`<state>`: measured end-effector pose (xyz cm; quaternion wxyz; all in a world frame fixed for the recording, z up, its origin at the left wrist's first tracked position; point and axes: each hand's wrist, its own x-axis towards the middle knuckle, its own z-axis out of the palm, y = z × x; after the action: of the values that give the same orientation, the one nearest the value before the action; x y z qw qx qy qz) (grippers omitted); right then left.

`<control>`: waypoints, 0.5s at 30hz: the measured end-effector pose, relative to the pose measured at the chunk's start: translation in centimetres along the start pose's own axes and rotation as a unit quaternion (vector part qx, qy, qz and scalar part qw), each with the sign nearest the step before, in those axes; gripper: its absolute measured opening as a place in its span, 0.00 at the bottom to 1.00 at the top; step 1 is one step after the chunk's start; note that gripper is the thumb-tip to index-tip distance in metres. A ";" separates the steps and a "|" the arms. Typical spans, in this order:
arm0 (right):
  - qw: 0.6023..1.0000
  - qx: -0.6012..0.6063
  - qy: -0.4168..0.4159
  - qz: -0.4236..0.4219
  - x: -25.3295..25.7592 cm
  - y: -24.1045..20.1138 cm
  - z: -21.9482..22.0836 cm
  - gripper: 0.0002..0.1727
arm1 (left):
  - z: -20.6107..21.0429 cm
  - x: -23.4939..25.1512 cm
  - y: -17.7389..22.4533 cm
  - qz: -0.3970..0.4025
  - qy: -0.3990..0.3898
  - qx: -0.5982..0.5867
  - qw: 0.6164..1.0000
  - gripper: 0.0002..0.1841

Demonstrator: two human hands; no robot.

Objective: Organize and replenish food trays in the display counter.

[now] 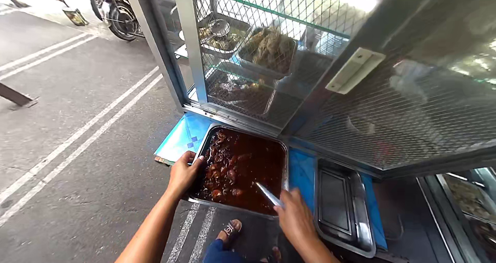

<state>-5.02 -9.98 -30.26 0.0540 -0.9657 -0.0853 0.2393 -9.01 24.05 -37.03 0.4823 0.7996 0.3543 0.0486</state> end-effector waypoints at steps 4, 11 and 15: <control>0.995 0.101 -0.028 0.005 -0.2 1.8 -0.2 0.19 | 0.4 0.2 -0.4 0.026 0.017 0.045 0.998 0.12; 0.971 0.229 -0.022 -0.065 -0.1 4.9 0.7 0.20 | 0.0 -3.3 -1.5 0.018 0.032 0.028 0.999 0.15; 0.967 0.245 -0.011 -0.067 0.3 5.6 1.0 0.18 | -0.1 -6.7 -2.5 -0.026 0.033 -0.061 0.997 0.14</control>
<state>-4.46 -15.34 -32.06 0.3039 -0.9124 -0.0896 0.2593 -15.31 20.72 -37.26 0.5188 0.7575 0.3871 0.0842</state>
